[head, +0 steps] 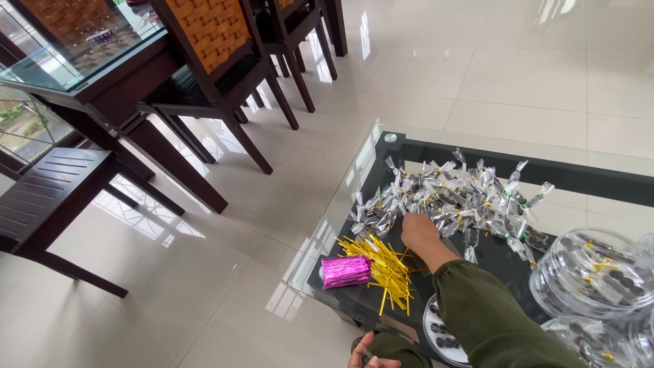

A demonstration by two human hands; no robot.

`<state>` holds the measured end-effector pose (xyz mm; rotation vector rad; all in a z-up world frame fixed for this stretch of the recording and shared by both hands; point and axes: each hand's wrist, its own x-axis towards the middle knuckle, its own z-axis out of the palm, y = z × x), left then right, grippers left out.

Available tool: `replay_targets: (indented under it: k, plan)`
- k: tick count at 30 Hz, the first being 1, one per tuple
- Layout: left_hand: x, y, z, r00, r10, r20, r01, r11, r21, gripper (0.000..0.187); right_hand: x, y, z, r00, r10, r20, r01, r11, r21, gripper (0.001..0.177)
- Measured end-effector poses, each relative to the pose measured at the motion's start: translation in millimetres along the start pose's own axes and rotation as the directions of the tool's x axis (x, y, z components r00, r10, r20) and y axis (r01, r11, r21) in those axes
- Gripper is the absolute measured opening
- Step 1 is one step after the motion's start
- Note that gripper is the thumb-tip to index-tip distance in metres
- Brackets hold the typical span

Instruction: Packaging small food items into individual plastic bags and sealing them with gold twist ties.

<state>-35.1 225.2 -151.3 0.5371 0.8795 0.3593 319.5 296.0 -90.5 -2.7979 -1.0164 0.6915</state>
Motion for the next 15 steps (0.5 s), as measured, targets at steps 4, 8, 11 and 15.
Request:
replay_targets:
  k: [4,8,11,15]
  plan:
    - [3,-4,-5,0.986,-0.169,0.006,0.159,0.915,-0.370,0.049,-47,-6,-46,0.973,0.217,0.079,-0.210,0.688,0.694,0.035]
    - [3,-1,5,0.992,-0.122,-0.043,0.111,0.975,-0.195,0.033,-137,-23,-87,0.985,0.007,0.170,-0.168,0.162,0.972,0.058]
    - [-7,1,25,0.997,-0.059,-0.047,0.040,0.945,-0.324,0.019,-180,-21,-55,0.970,-0.241,-0.017,0.050,0.131,0.990,0.032]
    - [-81,51,66,0.993,-0.069,-0.098,0.034,0.948,-0.316,0.036,-244,-25,-37,0.935,-0.345,-0.088,0.173,0.224,0.959,0.017]
